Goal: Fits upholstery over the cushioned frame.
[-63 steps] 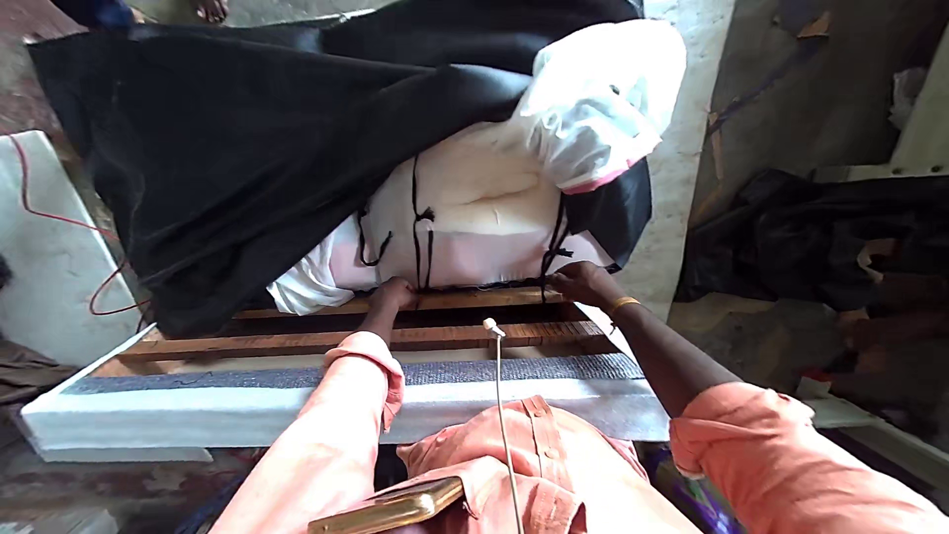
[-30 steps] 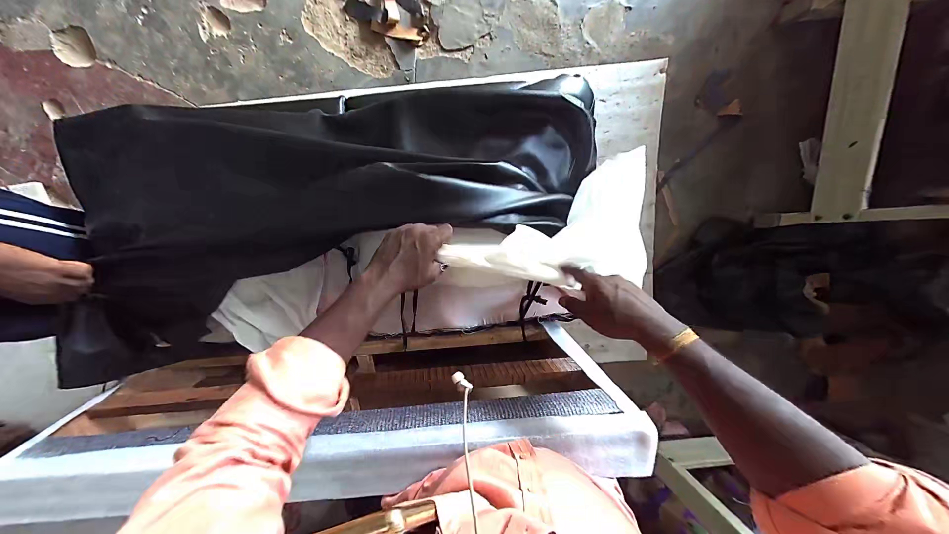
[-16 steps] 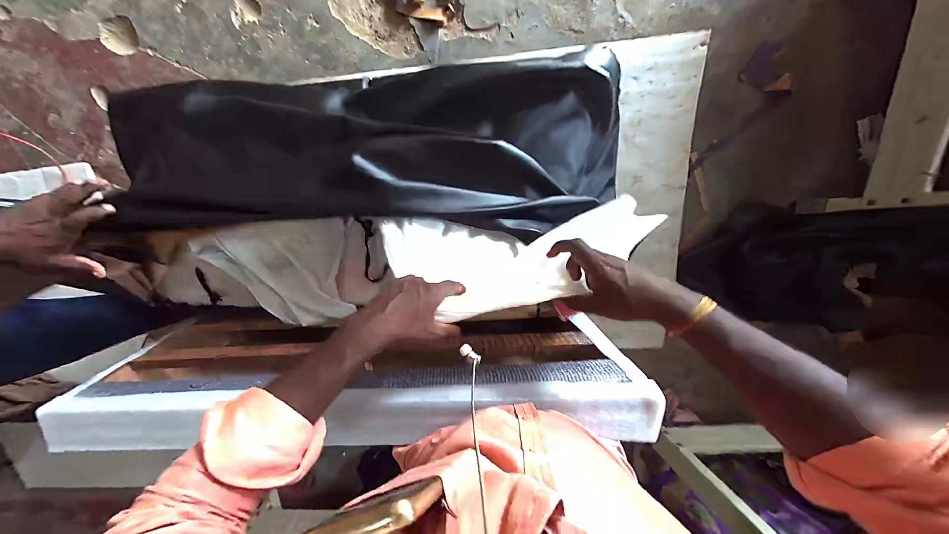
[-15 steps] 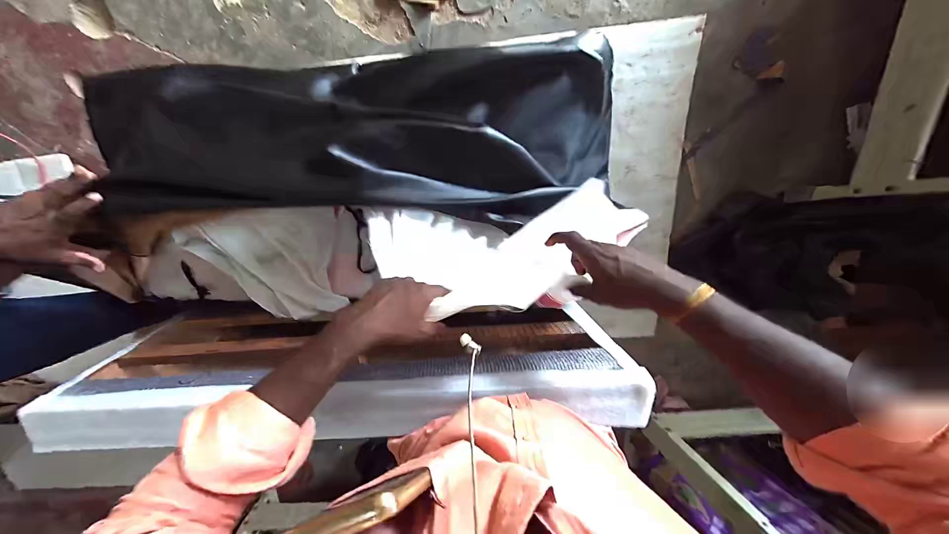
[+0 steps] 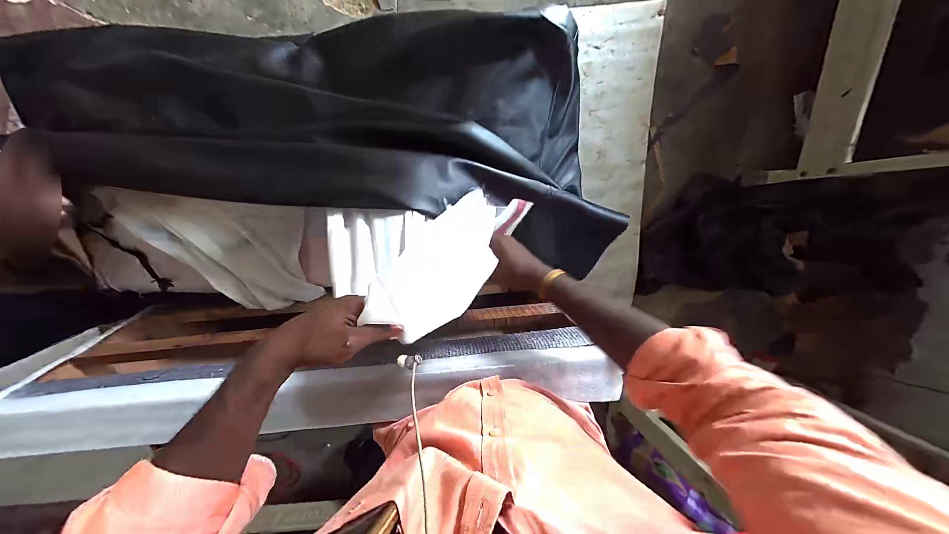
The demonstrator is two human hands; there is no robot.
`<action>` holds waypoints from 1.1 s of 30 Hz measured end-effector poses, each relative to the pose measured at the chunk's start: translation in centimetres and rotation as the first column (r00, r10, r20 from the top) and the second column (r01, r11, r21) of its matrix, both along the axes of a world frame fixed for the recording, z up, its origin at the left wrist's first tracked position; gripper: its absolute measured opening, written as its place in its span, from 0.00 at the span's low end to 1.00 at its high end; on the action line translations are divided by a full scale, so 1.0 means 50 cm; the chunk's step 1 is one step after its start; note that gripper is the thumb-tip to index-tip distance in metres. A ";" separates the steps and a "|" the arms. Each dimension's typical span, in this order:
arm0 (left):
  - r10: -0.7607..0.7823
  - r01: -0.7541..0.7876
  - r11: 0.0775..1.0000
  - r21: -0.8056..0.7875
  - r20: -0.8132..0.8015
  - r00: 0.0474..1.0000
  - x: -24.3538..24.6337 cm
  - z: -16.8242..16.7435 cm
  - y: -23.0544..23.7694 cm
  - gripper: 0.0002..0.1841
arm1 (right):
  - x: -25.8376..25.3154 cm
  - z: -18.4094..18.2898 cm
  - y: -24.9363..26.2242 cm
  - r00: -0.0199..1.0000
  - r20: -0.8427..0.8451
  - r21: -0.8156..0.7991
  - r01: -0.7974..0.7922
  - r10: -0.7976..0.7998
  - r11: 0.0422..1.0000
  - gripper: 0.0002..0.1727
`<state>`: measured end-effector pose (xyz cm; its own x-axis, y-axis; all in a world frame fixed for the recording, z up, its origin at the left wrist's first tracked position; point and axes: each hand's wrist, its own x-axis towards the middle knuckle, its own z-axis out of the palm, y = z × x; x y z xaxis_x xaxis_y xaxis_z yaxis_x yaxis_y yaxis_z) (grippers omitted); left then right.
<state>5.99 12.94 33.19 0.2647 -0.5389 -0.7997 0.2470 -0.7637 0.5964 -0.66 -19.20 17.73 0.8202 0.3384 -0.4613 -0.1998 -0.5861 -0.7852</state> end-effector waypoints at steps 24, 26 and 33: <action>-0.172 0.316 0.883 0.347 -0.386 0.906 -0.079 -0.249 0.009 0.51 | -0.153 -0.029 -0.072 0.452 -0.835 0.075 -0.470 0.313 0.879 0.48; -0.256 0.342 0.877 0.338 -0.273 0.927 -0.047 -0.227 0.012 0.46 | -0.119 -0.008 -0.102 0.534 -0.778 0.102 -0.413 0.331 0.905 0.37; -0.357 0.423 0.794 0.438 -0.227 0.906 -0.116 -0.213 0.004 0.46 | -0.139 0.032 -0.008 0.643 -0.692 0.002 -0.453 0.328 0.891 0.43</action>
